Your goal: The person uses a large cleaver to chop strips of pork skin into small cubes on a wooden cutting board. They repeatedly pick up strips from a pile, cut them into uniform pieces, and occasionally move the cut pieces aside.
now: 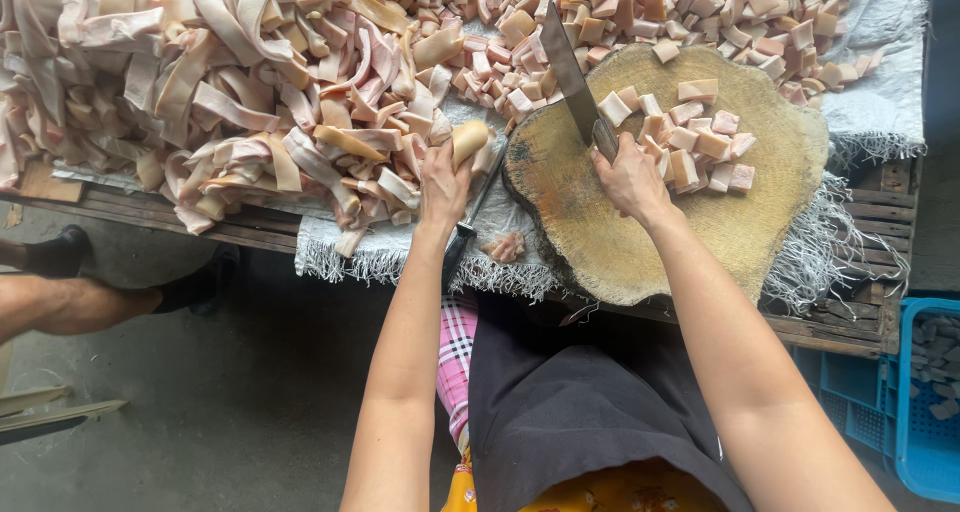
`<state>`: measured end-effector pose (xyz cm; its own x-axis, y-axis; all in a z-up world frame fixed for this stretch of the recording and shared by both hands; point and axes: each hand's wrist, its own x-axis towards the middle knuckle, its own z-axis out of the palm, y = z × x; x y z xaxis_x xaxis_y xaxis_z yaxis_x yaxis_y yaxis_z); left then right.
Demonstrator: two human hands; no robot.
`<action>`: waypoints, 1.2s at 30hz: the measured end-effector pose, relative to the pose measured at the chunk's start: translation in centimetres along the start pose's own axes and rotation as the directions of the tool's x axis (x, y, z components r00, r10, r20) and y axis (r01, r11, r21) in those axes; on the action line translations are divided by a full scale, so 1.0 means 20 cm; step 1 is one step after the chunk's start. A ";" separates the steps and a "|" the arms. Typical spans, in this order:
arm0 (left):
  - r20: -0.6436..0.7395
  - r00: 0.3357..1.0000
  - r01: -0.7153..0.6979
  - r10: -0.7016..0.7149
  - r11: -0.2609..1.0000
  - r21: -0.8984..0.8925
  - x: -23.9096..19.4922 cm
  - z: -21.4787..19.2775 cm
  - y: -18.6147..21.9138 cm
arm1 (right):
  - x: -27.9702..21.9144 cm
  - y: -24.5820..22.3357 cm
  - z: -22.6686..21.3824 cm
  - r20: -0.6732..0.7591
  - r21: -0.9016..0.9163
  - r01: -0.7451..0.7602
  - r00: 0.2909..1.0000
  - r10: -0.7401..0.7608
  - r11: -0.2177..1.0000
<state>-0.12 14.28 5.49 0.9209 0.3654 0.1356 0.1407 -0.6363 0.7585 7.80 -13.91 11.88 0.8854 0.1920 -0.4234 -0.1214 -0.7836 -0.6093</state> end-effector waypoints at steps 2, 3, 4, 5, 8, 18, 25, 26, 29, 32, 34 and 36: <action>0.141 0.987 0.109 -0.081 0.972 -0.208 0.01 -0.08 0.23 | -0.03 -0.01 -0.01 0.000 0.002 0.017 1.000 -0.017 1.000; 0.193 0.973 0.152 -0.128 0.981 -0.117 0.00 -0.11 0.34 | -0.05 0.00 -0.01 -0.010 0.021 0.026 1.000 -0.026 0.999; 0.240 0.954 0.190 -0.179 0.981 -0.024 -0.01 -0.11 0.43 | -0.06 0.01 -0.01 -0.020 0.041 0.035 0.999 -0.034 0.999; 0.287 0.929 0.222 -0.233 0.972 0.070 -0.03 -0.07 0.50 | -0.08 0.06 -0.01 -0.022 0.063 0.013 1.000 -0.012 0.998; 0.352 0.924 -0.236 0.150 0.947 0.216 -0.08 0.17 0.50 | -0.13 0.30 0.01 -0.083 0.030 0.021 0.996 -0.019 0.999; 0.595 0.758 0.150 -0.267 0.959 0.239 -0.09 0.13 0.25 | -0.46 0.56 -0.13 -0.113 0.113 -0.130 0.983 0.143 0.985; 0.393 0.910 -0.137 -0.135 0.795 0.591 0.04 0.04 0.50 | -0.47 0.52 -0.16 -0.103 0.194 -0.127 0.984 0.149 0.973; 0.356 0.927 -0.127 -0.121 0.790 0.599 0.06 0.07 0.51 | -0.46 0.54 -0.15 -0.108 0.186 -0.134 0.982 0.156 0.973; 0.265 0.949 -0.058 -0.170 0.733 0.678 0.06 0.19 0.52 | -0.42 0.64 -0.09 -0.178 0.116 -0.067 0.980 0.087 0.991; 0.424 0.872 0.054 -0.244 0.909 0.414 -0.05 0.28 0.41 | -0.38 0.73 -0.03 -0.275 0.001 0.060 0.960 -0.058 0.998; 0.384 0.912 0.026 -0.143 0.955 0.294 -0.15 0.34 0.32 | -0.38 0.74 -0.02 -0.248 0.016 0.020 0.969 -0.016 1.000; 0.323 0.943 0.021 -0.080 0.983 0.181 -0.21 0.42 0.25 | -0.40 0.72 -0.04 -0.212 0.073 -0.012 0.977 0.027 0.997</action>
<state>-0.26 3.92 3.38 0.9746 0.1763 -0.1383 0.2239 -0.7409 0.6332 -0.63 -27.15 7.01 0.9568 0.0408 -0.2879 -0.1646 -0.7403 -0.6519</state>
